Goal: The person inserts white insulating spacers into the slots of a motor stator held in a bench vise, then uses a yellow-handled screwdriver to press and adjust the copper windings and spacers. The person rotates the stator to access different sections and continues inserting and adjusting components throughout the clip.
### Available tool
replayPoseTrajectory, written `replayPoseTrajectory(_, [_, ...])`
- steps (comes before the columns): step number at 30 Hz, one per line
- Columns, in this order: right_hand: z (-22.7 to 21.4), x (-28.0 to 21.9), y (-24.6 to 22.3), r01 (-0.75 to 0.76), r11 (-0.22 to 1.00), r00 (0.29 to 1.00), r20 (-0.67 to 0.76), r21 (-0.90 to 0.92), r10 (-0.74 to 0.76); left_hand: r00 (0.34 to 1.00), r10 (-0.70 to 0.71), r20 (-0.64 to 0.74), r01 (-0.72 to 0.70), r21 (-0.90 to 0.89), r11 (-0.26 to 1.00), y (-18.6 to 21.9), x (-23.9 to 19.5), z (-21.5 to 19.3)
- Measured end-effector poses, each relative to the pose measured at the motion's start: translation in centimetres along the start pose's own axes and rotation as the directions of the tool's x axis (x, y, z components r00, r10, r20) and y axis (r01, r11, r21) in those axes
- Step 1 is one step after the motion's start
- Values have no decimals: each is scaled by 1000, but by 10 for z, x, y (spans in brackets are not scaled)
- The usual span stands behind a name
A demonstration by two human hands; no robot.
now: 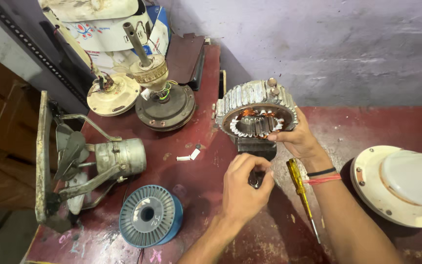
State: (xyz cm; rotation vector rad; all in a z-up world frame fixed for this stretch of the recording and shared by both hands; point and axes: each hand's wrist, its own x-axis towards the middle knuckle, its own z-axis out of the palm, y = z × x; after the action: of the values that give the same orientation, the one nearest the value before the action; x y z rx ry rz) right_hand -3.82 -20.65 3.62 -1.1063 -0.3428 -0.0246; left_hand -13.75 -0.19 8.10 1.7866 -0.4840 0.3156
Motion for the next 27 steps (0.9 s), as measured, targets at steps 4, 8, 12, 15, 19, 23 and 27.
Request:
replayPoseTrajectory(4, [2,-4,4,42,999,998,-43,7,-42,999,-37,10,36,5,999,-3,-5,0])
replayPoseTrajectory(8, [5,-6,1,67,998,997,-49,11,-66,1000,-23,14,23,-7,1000,-7,-4,1])
replayPoseTrajectory(12, [7,-5,-5,97,995,995,-4,26,-97,1000,-9,26,9,-8,1000,-9,-2,4])
replayPoseTrajectory(15, [6,-2,-2,91,995,996,1,-38,-91,998,-24,52,26,-26,999,-11,0,6])
replayPoseTrajectory(19, [-3,-5,9,8,998,998,-58,-68,-12,997,-32,75,34,-20,999,-12,-2,10])
replayPoseTrajectory(23, [-12,-9,21,6,999,997,-79,-47,-9,999,32,27,-33,42,999,-13,-3,7])
replayPoseTrajectory(27, [-12,-9,25,17,997,998,-57,-75,-21,995,100,17,-101,228,968,-15,6,2])
